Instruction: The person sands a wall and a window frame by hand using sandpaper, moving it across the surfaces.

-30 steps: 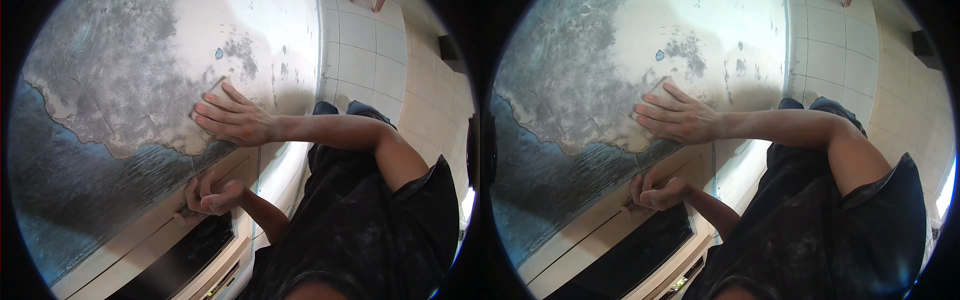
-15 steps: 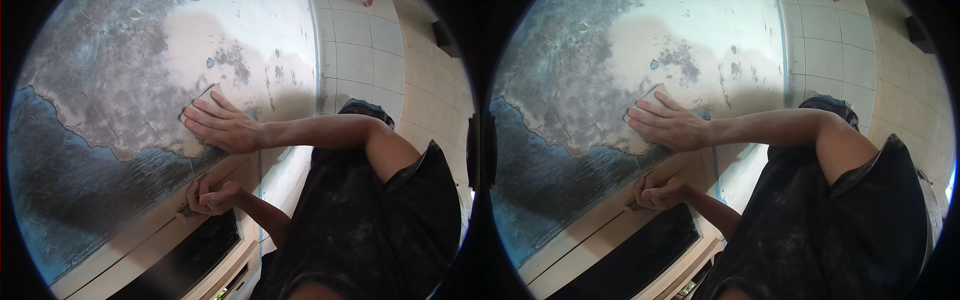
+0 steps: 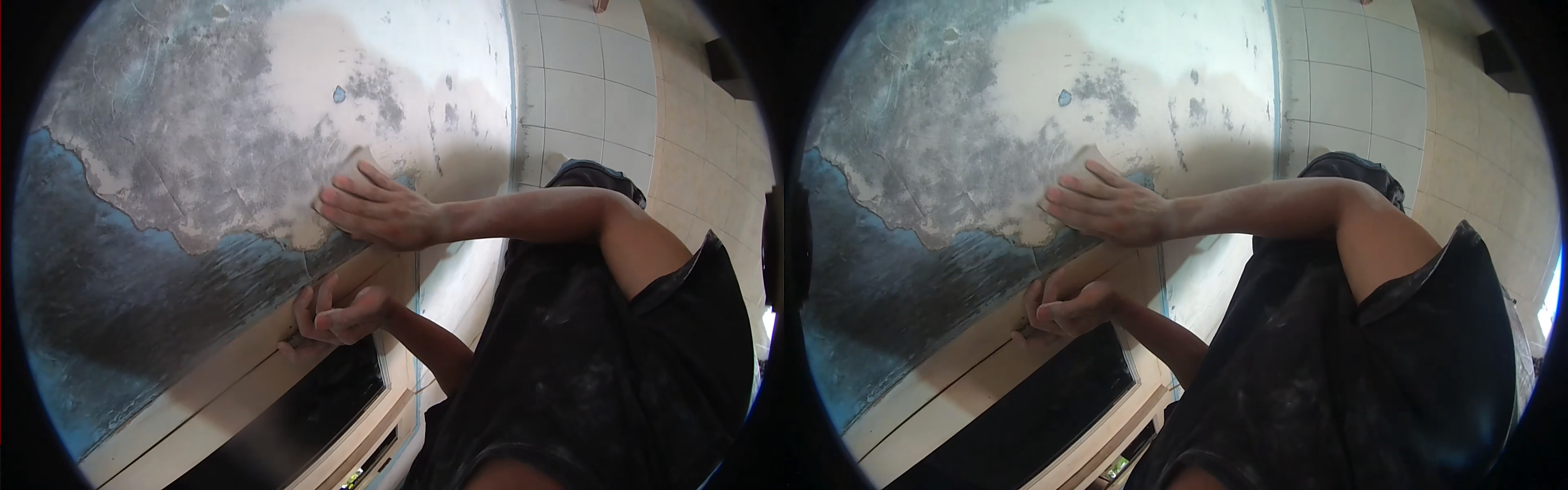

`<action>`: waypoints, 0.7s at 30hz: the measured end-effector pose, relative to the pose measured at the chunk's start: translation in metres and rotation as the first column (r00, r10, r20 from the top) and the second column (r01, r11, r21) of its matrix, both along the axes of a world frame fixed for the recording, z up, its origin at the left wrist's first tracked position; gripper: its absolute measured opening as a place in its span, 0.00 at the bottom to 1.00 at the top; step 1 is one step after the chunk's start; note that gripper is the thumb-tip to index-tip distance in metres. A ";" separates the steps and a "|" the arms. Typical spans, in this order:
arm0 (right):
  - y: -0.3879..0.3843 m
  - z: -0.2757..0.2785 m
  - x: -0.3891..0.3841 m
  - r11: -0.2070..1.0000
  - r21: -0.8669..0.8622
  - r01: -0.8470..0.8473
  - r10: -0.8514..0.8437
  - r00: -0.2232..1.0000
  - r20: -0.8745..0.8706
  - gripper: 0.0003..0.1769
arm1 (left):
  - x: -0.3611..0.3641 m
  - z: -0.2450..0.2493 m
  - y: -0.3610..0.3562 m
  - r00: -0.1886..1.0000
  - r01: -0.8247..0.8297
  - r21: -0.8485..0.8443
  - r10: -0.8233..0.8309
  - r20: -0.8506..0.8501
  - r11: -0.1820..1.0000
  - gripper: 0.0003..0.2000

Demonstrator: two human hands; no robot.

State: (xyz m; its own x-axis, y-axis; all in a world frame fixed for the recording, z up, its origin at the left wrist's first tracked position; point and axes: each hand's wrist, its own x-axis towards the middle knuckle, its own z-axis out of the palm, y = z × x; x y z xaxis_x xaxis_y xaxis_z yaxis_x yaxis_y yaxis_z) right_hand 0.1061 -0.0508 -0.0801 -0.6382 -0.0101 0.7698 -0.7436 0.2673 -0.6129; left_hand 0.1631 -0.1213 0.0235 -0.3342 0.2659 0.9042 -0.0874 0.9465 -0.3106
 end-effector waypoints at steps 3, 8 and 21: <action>0.005 -0.004 -0.004 0.997 0.074 0.018 -0.013 0.998 -0.065 0.29 | -0.004 0.000 0.006 0.999 0.010 0.005 -0.010 -0.048 1.000 0.30; 0.007 0.037 -0.022 0.996 -0.084 0.006 -0.010 0.998 -0.054 0.29 | -0.001 0.002 0.003 0.999 0.011 -0.019 -0.012 -0.035 1.000 0.30; 0.008 -0.005 -0.004 0.984 0.043 -0.171 0.172 0.985 -0.019 0.32 | 0.009 0.000 0.000 0.999 0.032 0.055 -0.034 0.041 0.998 0.29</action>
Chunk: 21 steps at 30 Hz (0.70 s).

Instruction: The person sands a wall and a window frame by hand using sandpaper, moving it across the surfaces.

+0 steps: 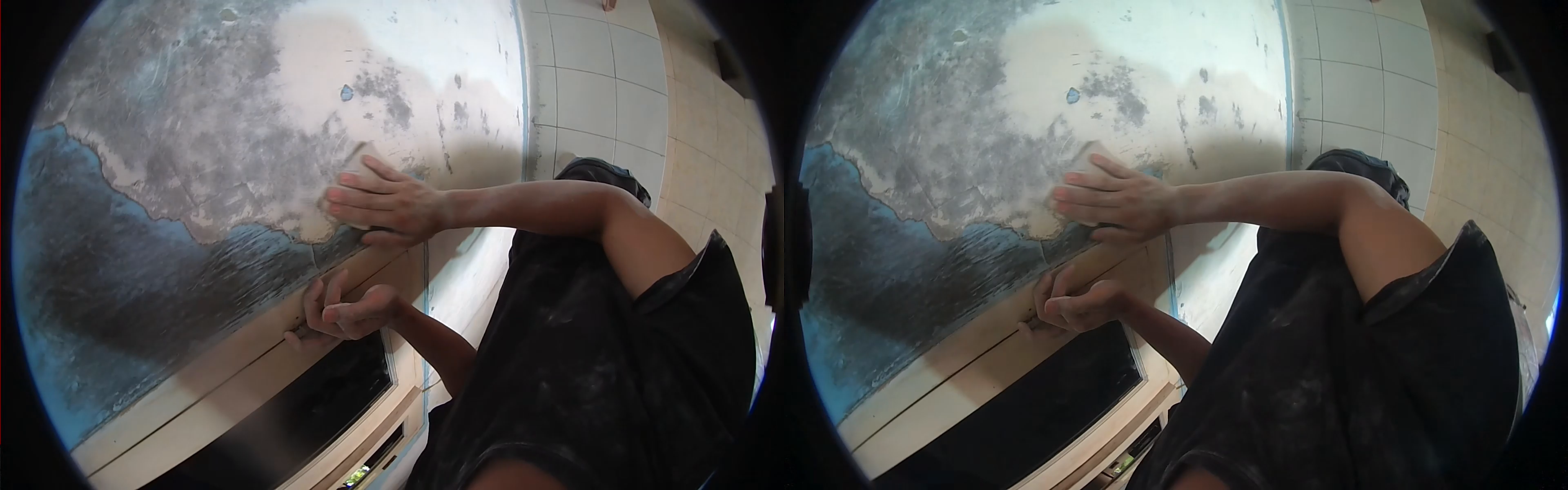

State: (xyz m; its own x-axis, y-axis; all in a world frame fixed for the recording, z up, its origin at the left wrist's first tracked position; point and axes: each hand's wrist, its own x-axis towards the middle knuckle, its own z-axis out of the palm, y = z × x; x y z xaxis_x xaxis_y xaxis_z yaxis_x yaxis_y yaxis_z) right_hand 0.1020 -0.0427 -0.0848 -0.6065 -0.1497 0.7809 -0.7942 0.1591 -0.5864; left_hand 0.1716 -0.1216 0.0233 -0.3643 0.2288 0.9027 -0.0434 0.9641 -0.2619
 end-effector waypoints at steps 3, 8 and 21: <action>0.005 -0.002 -0.004 1.000 0.024 0.019 -0.019 0.999 -0.027 0.31 | -0.003 0.000 0.000 1.000 0.025 0.020 -0.025 -0.005 0.999 0.29; 0.002 0.053 -0.021 0.991 -0.119 0.068 -0.071 0.997 -0.023 0.31 | 0.000 0.000 -0.004 1.000 0.005 -0.039 -0.005 -0.011 0.999 0.30; -0.004 0.041 -0.012 0.997 -0.082 0.016 -0.017 1.000 -0.017 0.32 | -0.001 0.001 -0.008 1.000 0.011 -0.042 -0.012 -0.022 0.999 0.29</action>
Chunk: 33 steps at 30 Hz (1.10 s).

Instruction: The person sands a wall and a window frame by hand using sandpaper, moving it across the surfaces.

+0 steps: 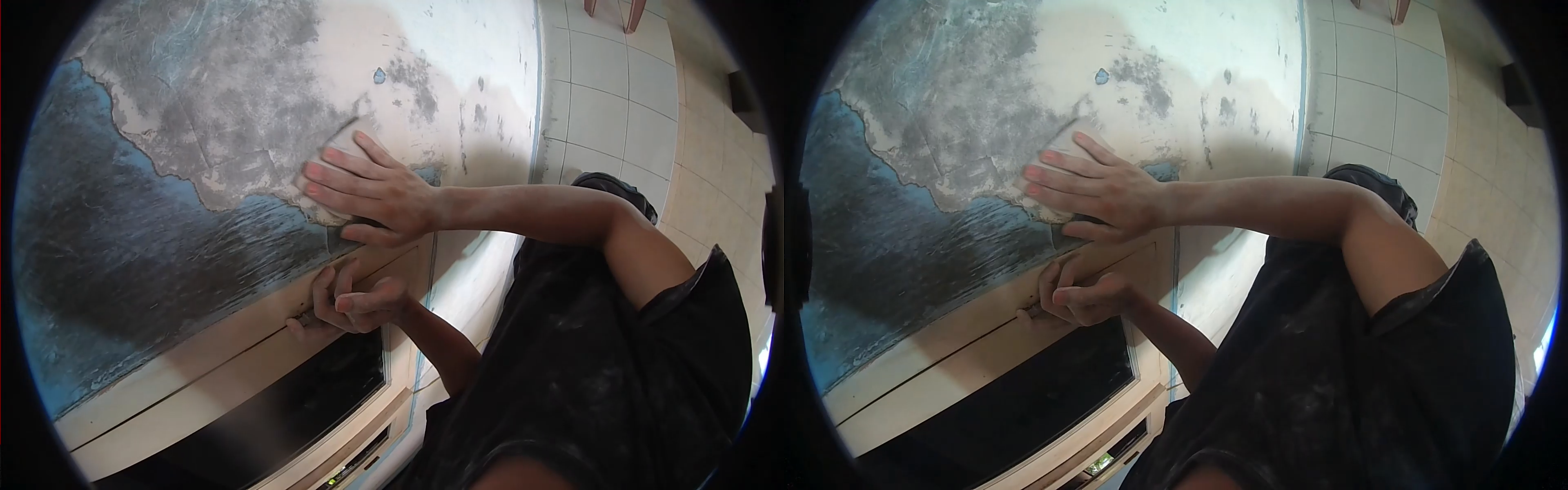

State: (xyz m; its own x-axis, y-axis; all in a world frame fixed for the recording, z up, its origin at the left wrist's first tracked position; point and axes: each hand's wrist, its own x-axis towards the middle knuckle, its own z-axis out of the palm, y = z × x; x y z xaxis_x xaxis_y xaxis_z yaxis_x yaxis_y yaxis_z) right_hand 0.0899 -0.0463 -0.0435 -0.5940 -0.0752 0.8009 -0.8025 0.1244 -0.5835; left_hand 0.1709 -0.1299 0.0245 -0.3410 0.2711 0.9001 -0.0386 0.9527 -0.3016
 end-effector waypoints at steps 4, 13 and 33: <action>0.001 -0.025 0.008 0.997 0.075 -0.033 0.035 0.999 -0.029 0.32 | -0.004 0.001 0.003 0.999 -0.017 -0.016 0.016 -0.028 1.000 0.29; -0.007 -0.030 0.013 0.997 0.071 -0.022 0.025 0.999 -0.037 0.33 | -0.005 0.000 0.004 0.999 0.006 -0.003 -0.006 -0.037 1.000 0.30; -0.001 0.003 -0.008 1.000 0.007 -0.010 0.011 0.999 -0.048 0.32 | 0.000 0.001 0.000 1.000 -0.005 -0.013 0.005 -0.008 1.000 0.30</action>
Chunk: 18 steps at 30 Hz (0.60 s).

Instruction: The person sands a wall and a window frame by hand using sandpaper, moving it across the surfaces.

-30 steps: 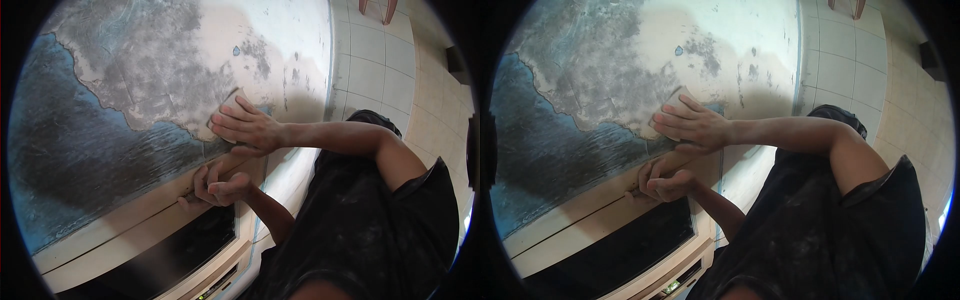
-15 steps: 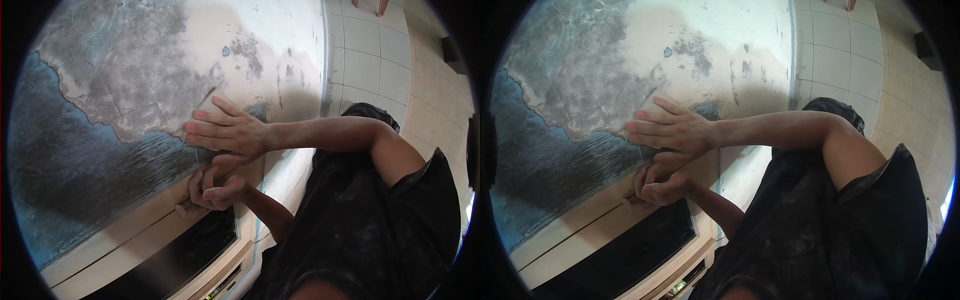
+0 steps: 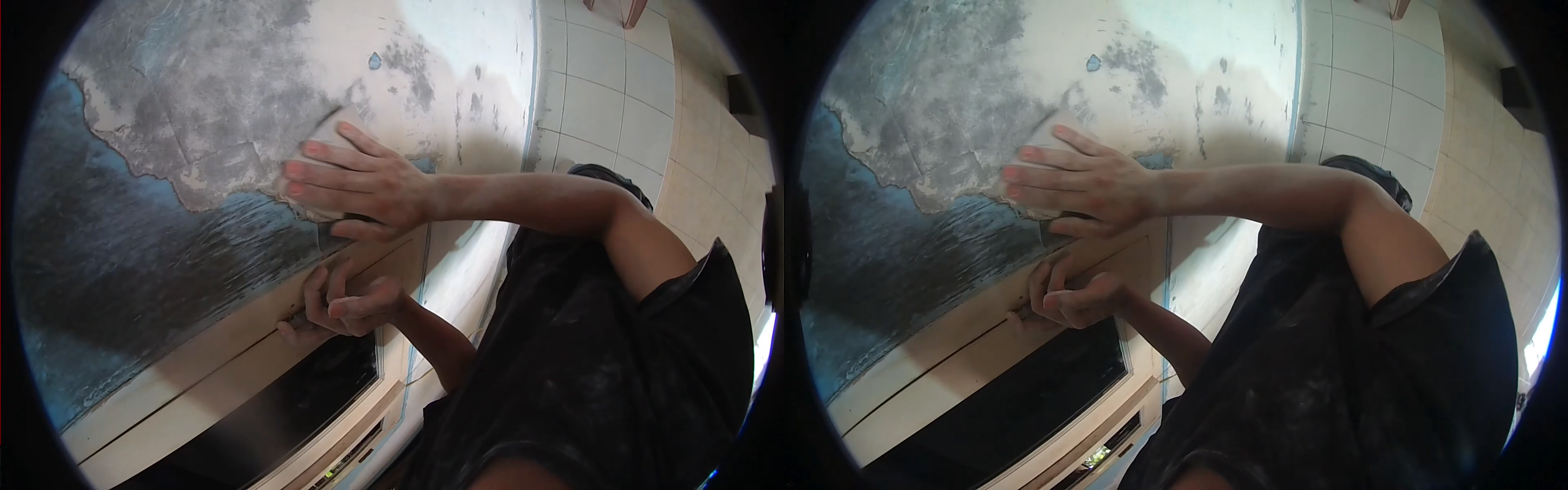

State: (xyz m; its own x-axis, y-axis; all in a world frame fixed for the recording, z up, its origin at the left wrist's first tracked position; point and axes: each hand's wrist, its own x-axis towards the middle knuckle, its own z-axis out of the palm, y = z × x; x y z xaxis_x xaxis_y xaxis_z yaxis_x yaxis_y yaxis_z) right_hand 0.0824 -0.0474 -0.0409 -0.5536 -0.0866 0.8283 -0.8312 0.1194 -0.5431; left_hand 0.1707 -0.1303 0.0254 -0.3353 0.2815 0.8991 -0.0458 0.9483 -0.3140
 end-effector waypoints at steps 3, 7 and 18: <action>0.004 -0.021 0.006 0.999 0.035 -0.009 0.008 1.000 0.008 0.33 | -0.002 -0.001 0.002 1.000 -0.001 0.040 0.002 -0.007 0.999 0.30; 0.003 0.008 -0.002 1.000 -0.007 0.016 -0.016 1.000 0.005 0.34 | -0.001 -0.003 -0.001 1.000 0.009 0.023 -0.009 0.018 1.000 0.30; 0.007 0.029 -0.013 0.998 -0.039 0.048 -0.049 0.999 -0.022 0.34 | -0.003 -0.002 -0.002 0.999 0.037 0.024 -0.037 -0.006 0.999 0.29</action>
